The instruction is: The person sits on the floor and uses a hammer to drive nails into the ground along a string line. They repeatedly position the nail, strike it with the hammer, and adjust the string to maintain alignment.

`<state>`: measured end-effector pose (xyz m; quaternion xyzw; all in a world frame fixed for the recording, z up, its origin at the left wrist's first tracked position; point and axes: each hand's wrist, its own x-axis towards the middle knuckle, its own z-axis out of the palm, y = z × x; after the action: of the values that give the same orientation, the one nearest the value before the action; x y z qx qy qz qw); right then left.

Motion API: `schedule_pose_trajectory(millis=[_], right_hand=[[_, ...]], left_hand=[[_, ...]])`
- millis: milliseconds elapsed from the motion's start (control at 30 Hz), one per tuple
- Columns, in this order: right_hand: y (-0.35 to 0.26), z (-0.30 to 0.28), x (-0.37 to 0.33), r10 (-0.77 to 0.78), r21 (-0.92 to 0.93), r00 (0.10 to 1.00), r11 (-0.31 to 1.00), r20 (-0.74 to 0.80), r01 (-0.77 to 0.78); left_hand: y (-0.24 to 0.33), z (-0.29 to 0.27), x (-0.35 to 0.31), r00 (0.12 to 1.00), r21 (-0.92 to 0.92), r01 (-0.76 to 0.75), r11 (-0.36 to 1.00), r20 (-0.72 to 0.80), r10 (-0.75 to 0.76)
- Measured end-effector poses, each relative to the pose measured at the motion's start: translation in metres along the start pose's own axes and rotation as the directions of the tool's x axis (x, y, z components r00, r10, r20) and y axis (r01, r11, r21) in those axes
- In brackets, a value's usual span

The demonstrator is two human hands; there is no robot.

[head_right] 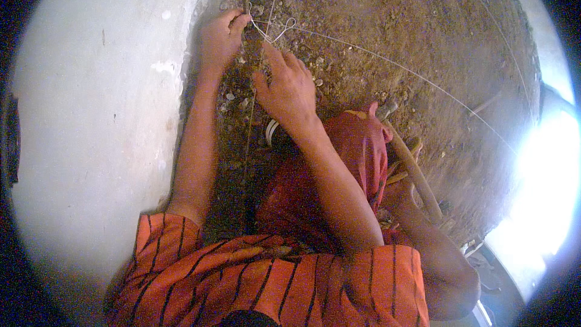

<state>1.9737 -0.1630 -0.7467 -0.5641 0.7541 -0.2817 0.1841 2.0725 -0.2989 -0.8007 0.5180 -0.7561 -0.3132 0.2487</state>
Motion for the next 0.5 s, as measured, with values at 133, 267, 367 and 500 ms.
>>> schedule_pose_trajectory(millis=[133, 267, 367, 500], right_hand=[[0.005, -0.027, -0.041, 0.039, -0.164, 0.972, 0.986, 0.23, 0.0], [0.006, -0.03, -0.072, 0.106, -0.258, 0.887, 0.966, 0.449, 0.015], [0.007, -0.021, -0.077, 0.233, -0.316, 0.833, 0.946, 0.501, -0.075], [-0.001, -0.048, -0.046, 0.236, -0.227, 0.837, 0.964, 0.493, -0.138]], left_hand=[[0.0, 0.005, -0.005, 0.999, -0.02, 0.01, 1.0, -0.037, -0.011], [0.008, 0.009, -0.005, 0.996, 0.018, 0.059, 0.998, -0.065, -0.058], [0.023, 0.005, -0.002, 0.998, 0.04, 0.053, 0.998, -0.041, -0.051], [-0.004, 0.017, -0.002, 0.99, -0.074, -0.023, 0.997, -0.144, 0.012]])
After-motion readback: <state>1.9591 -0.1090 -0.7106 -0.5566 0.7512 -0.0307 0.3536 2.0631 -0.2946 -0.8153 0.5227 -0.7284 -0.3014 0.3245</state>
